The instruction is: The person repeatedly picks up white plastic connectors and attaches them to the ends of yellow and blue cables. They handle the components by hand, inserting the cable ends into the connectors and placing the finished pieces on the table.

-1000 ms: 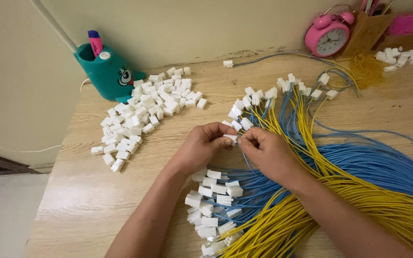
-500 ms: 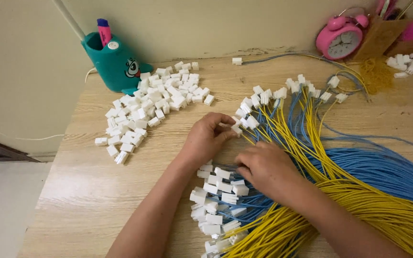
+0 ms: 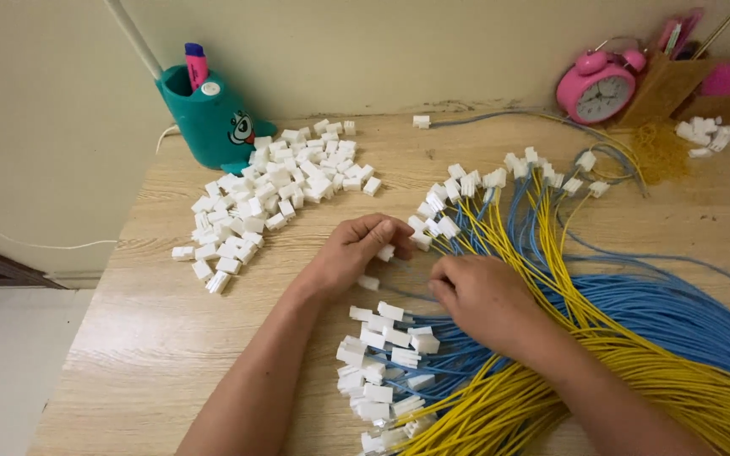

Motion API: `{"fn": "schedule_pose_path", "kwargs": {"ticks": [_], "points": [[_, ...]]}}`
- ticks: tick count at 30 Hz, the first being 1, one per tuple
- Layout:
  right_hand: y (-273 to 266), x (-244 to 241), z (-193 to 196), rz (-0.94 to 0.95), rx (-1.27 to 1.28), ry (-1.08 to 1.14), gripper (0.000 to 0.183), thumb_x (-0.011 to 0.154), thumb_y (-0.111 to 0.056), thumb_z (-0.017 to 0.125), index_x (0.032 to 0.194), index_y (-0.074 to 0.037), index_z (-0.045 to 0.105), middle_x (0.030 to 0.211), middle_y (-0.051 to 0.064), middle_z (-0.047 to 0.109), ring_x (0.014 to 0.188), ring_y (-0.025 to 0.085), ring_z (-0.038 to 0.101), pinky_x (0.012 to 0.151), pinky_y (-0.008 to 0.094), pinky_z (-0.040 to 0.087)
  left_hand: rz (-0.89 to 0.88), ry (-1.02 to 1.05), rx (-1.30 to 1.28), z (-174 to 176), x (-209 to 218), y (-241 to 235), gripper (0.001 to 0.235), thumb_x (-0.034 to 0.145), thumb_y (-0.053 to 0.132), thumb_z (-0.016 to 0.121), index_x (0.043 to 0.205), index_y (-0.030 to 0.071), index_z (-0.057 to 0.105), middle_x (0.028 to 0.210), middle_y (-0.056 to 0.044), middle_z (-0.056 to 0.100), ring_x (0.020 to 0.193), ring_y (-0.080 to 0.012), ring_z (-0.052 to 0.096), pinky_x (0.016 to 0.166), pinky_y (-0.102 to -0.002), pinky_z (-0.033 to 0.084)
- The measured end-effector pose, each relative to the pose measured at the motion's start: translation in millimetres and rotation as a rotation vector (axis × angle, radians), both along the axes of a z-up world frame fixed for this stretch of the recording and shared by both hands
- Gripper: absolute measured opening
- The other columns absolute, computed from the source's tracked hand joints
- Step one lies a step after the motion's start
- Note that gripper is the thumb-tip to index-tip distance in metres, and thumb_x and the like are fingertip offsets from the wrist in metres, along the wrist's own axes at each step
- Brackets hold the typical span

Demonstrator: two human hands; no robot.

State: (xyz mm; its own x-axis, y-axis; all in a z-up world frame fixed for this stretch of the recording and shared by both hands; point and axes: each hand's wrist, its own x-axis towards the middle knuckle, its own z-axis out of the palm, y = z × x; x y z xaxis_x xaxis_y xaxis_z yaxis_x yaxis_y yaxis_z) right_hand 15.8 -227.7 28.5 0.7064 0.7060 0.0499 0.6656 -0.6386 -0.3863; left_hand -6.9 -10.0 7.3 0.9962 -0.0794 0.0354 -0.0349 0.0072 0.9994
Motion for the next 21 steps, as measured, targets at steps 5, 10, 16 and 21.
{"fn": "schedule_pose_path", "kwargs": {"ticks": [5,10,16,21], "points": [[-1,0,11,-0.070,0.025,0.143,0.021,0.096,-0.026,0.047,0.089,-0.014,0.063,0.071,0.010,0.065,0.075,0.032,0.066,0.069,0.043,0.052,-0.053,0.082,-0.112,7,-6,1,0.040,0.100,0.037,0.048,0.116,0.006,0.065,0.099,-0.015,0.072,0.094,-0.0221,0.068,0.086,-0.036,0.057],[-4,-1,23,-0.112,0.054,0.275,0.025,0.099,-0.023,0.041,0.094,-0.011,0.063,0.077,0.012,0.066,0.078,0.032,0.067,0.072,0.043,0.053,-0.073,0.124,-0.251,-5,-3,4,0.029,0.095,0.014,0.059,0.121,0.002,0.059,0.098,-0.010,0.071,0.088,-0.0170,0.071,0.078,-0.030,0.061],[-11,-2,26,-0.066,0.095,0.243,0.020,0.095,-0.028,0.051,0.095,-0.012,0.065,0.080,0.013,0.067,0.085,0.036,0.066,0.074,0.050,0.051,-0.062,0.106,-0.319,-16,3,6,0.025,0.096,0.005,0.055,0.119,-0.002,0.059,0.100,-0.015,0.069,0.088,-0.0244,0.071,0.081,-0.040,0.062],[-29,-27,65,0.389,0.137,0.124,0.014,0.085,-0.025,0.067,0.093,-0.016,0.074,0.097,-0.001,0.070,0.093,0.016,0.065,0.084,0.034,0.047,-0.128,0.083,-0.379,-19,5,4,0.018,0.095,0.009,0.056,0.113,0.005,0.058,0.103,-0.018,0.070,0.086,-0.0229,0.070,0.082,-0.032,0.060]]}}
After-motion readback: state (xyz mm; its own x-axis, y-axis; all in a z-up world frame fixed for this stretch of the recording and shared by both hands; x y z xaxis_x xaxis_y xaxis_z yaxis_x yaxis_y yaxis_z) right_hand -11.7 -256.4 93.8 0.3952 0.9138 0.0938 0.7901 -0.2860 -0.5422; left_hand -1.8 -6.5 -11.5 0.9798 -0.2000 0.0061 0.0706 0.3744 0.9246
